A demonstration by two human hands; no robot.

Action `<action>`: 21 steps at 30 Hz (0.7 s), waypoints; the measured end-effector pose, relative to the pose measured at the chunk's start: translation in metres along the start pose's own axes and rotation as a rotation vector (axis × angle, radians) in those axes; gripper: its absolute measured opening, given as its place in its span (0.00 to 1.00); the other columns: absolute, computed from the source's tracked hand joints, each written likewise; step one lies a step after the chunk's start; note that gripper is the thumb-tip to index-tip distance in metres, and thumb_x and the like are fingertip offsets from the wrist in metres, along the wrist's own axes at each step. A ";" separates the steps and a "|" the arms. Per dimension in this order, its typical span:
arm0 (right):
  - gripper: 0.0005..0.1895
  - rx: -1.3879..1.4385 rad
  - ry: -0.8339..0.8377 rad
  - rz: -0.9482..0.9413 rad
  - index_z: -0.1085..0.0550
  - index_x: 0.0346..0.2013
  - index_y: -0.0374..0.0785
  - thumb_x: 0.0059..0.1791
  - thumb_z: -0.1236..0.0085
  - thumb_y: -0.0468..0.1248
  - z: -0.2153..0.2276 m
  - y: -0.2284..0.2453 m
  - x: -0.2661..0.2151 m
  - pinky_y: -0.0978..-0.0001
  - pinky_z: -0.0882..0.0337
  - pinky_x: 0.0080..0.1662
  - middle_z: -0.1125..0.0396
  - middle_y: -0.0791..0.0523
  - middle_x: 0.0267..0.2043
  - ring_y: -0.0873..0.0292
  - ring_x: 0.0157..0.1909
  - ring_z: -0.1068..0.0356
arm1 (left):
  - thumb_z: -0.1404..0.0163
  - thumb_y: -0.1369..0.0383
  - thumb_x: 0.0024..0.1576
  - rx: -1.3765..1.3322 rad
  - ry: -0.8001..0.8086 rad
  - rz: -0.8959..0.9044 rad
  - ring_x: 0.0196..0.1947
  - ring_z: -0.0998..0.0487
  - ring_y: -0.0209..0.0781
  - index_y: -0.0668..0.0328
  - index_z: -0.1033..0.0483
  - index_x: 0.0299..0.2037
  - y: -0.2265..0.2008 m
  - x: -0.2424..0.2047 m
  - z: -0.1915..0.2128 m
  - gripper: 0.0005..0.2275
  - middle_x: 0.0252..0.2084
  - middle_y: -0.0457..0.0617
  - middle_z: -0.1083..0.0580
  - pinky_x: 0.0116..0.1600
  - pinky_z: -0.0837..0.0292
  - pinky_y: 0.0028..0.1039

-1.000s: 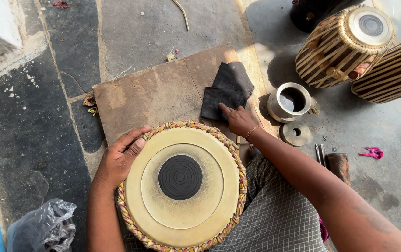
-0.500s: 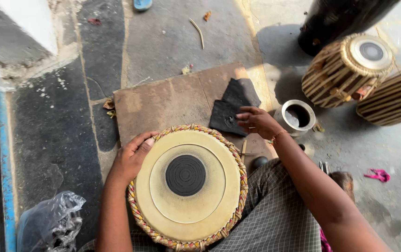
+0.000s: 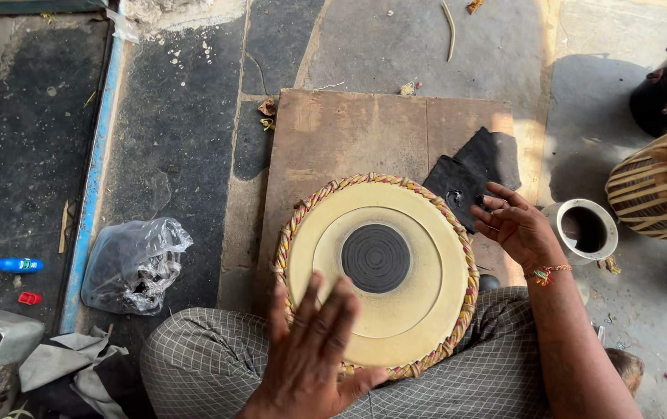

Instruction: The person rubs the drumhead with a smooth stone, wipes the surface with a cloth, and uses a curved metal tool to adjust the internal components of the instrument.

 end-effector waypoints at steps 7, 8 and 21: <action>0.31 -0.039 -0.052 0.015 0.37 0.71 0.35 0.51 0.54 0.27 0.002 0.006 0.000 0.54 0.28 0.55 0.28 0.57 0.50 0.51 0.57 0.27 | 0.68 0.38 0.63 0.071 0.278 0.050 0.80 0.55 0.57 0.59 0.49 0.76 0.023 -0.028 -0.058 0.39 0.79 0.56 0.51 0.75 0.65 0.60; 0.31 -0.036 -0.055 0.024 0.38 0.71 0.34 0.51 0.54 0.26 0.002 0.008 0.001 0.54 0.28 0.56 0.28 0.56 0.50 0.51 0.57 0.27 | 0.69 0.37 0.63 0.037 0.285 0.098 0.80 0.56 0.58 0.60 0.50 0.76 0.027 -0.026 -0.059 0.39 0.79 0.57 0.51 0.75 0.66 0.59; 0.30 -0.001 -0.062 0.166 0.37 0.69 0.34 0.51 0.54 0.25 -0.039 0.038 -0.022 0.53 0.28 0.56 0.28 0.54 0.52 0.49 0.58 0.27 | 0.64 0.39 0.59 -0.649 0.297 -0.290 0.75 0.53 0.65 0.73 0.48 0.70 -0.070 0.027 -0.082 0.41 0.74 0.66 0.49 0.74 0.59 0.55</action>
Point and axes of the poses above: each hand's wrist, its own x-axis towards the middle knuckle, its own z-axis out of the back of the hand, y = z × x, the point moved 9 cm from there along x, towards the middle knuckle
